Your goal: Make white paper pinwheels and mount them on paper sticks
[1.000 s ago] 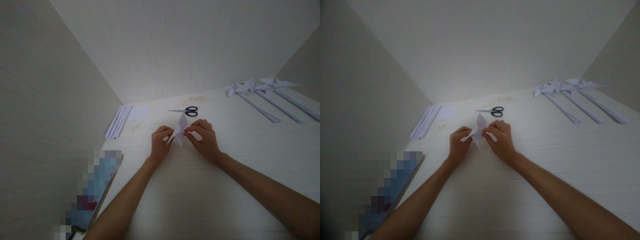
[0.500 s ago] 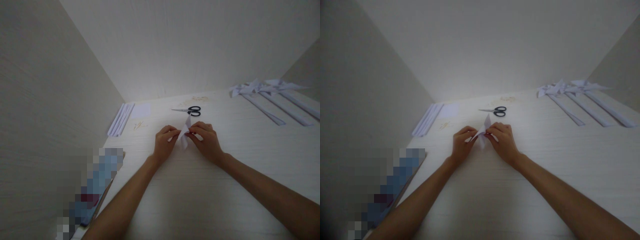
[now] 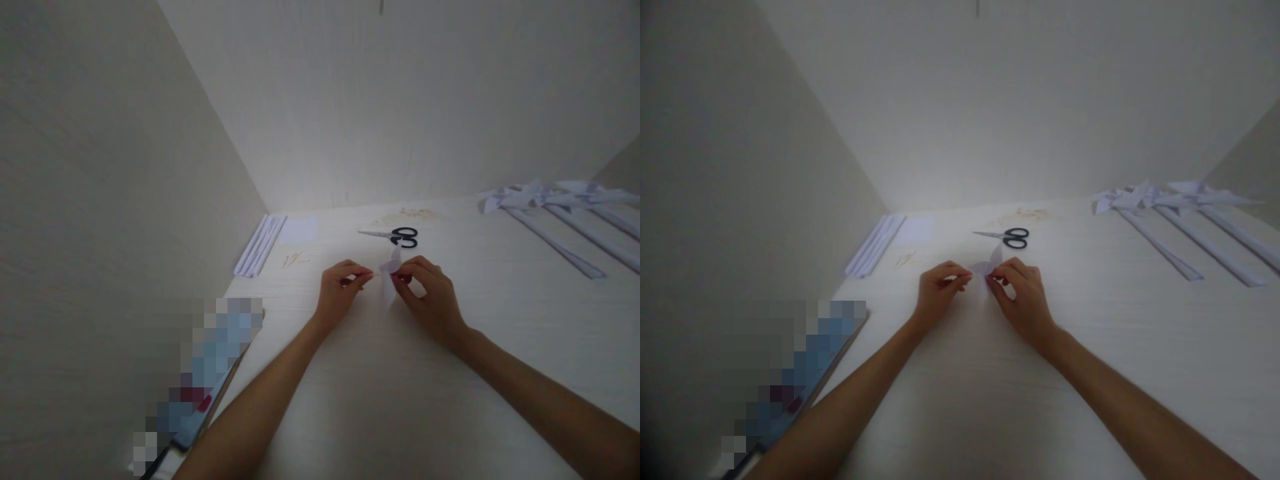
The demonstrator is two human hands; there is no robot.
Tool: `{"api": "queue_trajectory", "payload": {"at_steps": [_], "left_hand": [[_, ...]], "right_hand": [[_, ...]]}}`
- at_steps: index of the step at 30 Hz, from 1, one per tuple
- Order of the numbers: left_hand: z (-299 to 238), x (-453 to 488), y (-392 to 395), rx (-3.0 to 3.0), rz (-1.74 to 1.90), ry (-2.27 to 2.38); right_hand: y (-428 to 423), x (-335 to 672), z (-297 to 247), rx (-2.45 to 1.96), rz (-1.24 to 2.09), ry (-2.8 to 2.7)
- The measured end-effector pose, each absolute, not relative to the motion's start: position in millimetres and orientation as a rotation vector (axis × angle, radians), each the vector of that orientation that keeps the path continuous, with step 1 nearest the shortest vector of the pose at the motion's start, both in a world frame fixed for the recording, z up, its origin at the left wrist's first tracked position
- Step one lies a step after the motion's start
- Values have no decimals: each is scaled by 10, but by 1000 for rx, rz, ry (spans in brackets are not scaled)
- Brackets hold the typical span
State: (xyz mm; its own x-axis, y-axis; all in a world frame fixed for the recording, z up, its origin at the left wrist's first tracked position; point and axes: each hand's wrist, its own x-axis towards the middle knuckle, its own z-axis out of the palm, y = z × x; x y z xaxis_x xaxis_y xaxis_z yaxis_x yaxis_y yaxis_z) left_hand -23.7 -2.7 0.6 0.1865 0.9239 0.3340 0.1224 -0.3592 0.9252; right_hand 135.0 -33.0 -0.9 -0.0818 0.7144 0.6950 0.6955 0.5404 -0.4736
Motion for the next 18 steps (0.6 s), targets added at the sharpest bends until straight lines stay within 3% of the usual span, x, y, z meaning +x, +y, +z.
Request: {"api": "queue_trajectory", "payload": {"at_steps": [18], "left_hand": [[7, -250, -44, 1444, 1182, 991]], "right_hand": [[-302, 1334, -63, -1127, 82, -1811]]}}
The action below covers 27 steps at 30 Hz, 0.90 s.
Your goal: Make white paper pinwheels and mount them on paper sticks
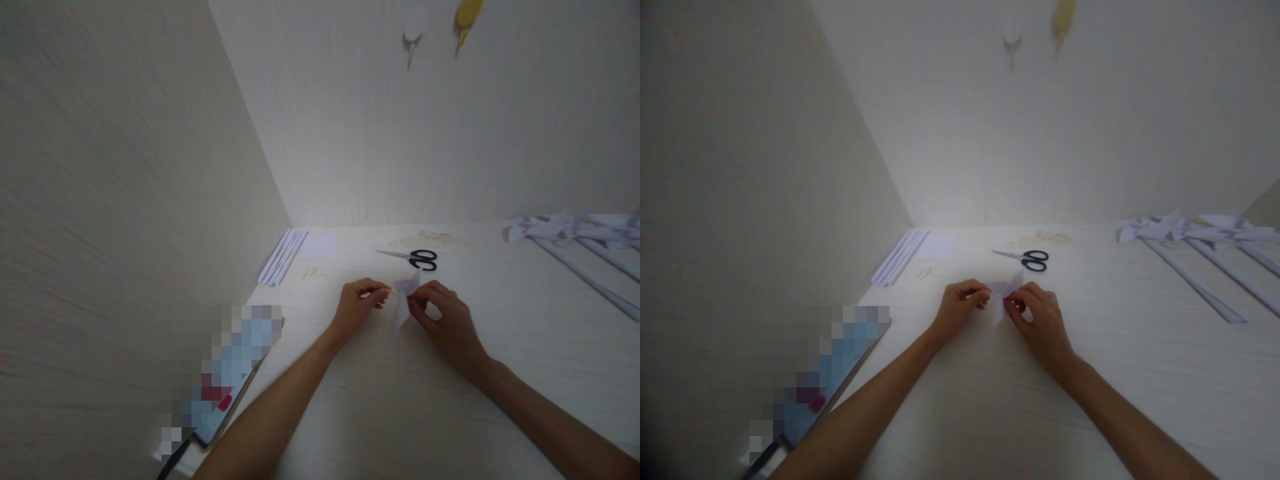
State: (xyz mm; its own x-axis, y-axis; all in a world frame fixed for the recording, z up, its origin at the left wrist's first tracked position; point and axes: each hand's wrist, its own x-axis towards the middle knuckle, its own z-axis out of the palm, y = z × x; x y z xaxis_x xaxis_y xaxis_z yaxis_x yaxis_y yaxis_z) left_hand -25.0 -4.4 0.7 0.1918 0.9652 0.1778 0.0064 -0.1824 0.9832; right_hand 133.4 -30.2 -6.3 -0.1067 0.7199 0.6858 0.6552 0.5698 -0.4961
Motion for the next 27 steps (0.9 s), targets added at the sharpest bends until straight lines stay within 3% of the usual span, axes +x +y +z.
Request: {"api": "queue_trajectory", "payload": {"at_steps": [4, 8, 11, 13, 19, 27], "left_hand": [[35, -306, 83, 1412, 1448, 1194], [290, -643, 515, 1573, 1547, 1692], [459, -1027, 860, 1974, 1243, 2173], [481, -1261, 1000, 2096, 715, 2424], [291, -1575, 1103, 1983, 426, 2436], [470, -1472, 1194, 1845, 629, 2315]], "right_hand": [[-287, 1351, -45, -1187, 178, -1703], [-282, 1362, -23, -1189, 218, -1651], [-282, 1360, -23, -1182, 242, -1647], [-278, 1360, -31, -1181, 262, -1644], [-265, 1366, -36, -1165, 304, -1659], [-249, 1359, -42, -1158, 291, -1651]]}}
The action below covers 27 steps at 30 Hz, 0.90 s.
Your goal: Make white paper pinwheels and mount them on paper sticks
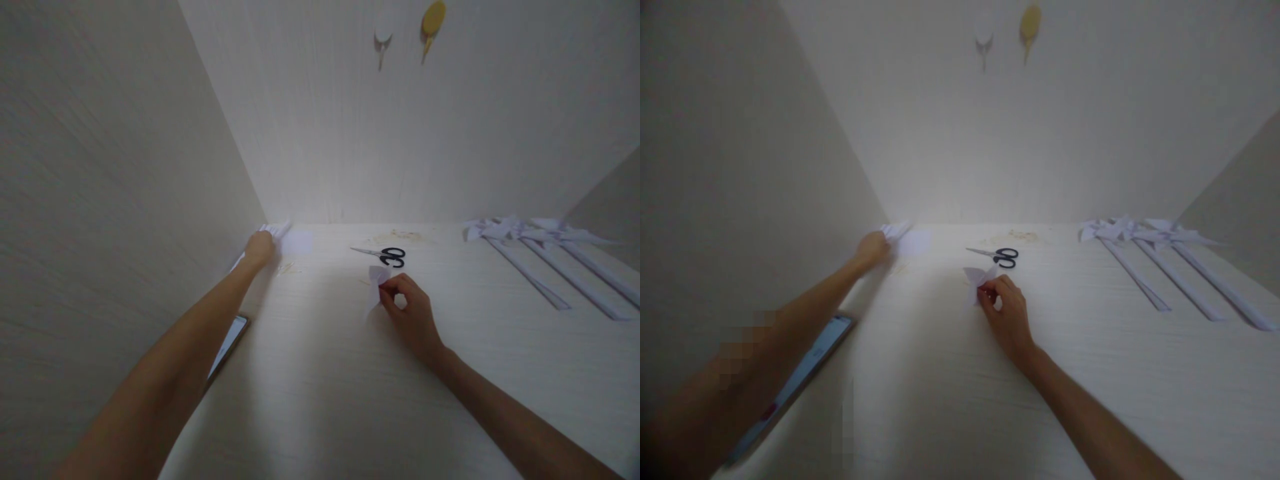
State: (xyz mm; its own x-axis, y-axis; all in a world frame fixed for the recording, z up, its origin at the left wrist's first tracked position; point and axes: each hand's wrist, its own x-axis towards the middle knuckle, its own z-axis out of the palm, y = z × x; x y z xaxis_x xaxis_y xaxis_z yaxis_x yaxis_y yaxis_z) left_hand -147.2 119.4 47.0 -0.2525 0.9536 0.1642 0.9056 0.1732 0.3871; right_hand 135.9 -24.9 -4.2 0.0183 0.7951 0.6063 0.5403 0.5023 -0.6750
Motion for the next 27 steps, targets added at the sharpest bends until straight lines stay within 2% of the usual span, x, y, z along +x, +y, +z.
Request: {"api": "queue_trajectory", "payload": {"at_steps": [5, 6, 8, 13, 18, 27], "left_hand": [[831, -1088, 1084, 1716, 848, 2024], [876, -968, 1012, 1668, 893, 1880], [898, -712, 818, 1251, 1049, 1273], [591, -205, 251, 859, 858, 893], [266, -102, -9, 499, 818, 852], [164, -159, -57, 403, 870, 752]], "right_hand": [[-237, 1358, -54, -1148, 325, -1590], [-237, 1360, -53, -1158, 340, -1566], [-239, 1371, -49, -1188, 358, -1510], [-227, 1434, -80, -1246, 384, -1367], [-187, 1494, -137, -1255, 526, -1196], [-193, 1458, -125, -1196, 617, -1240]]}}
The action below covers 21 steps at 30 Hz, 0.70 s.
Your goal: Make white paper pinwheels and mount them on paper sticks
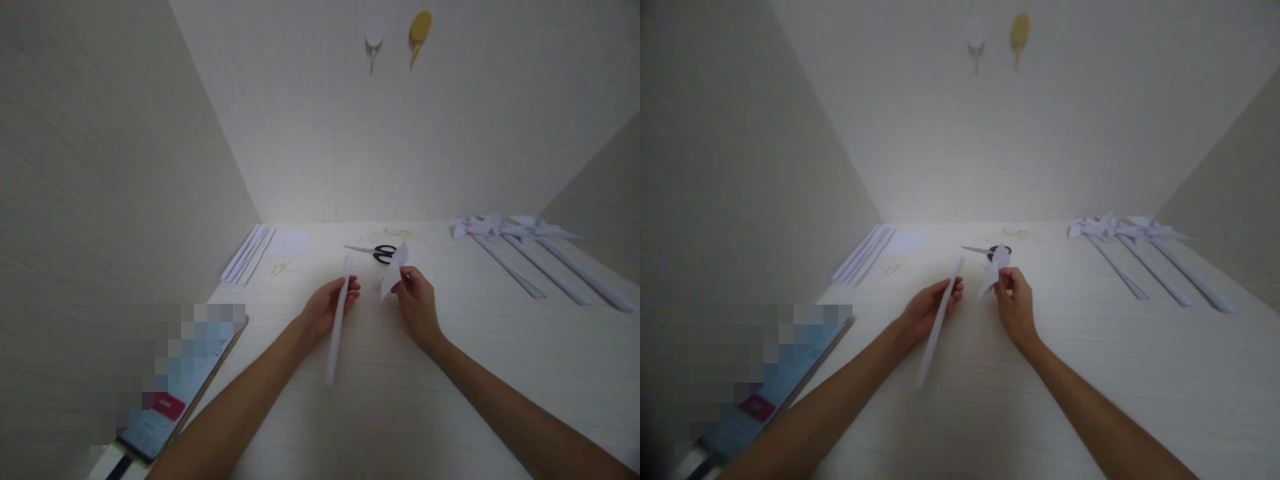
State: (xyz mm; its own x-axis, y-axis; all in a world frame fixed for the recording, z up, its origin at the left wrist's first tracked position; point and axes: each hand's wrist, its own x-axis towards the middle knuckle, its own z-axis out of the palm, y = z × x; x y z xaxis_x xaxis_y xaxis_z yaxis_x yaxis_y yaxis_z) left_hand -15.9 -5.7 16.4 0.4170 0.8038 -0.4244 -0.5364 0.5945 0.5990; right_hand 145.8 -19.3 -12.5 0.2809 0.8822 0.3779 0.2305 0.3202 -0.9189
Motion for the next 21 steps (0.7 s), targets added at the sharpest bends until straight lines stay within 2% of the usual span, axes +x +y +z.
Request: {"api": "queue_trajectory", "payload": {"at_steps": [9, 21], "left_hand": [[106, -89, -144, 709, 885, 663], [115, -137, -80, 583, 901, 663]], "right_hand": [[-185, 1457, -149, -1195, 623, -1310], [-183, 1453, -172, -1222, 673, -1299]]}}
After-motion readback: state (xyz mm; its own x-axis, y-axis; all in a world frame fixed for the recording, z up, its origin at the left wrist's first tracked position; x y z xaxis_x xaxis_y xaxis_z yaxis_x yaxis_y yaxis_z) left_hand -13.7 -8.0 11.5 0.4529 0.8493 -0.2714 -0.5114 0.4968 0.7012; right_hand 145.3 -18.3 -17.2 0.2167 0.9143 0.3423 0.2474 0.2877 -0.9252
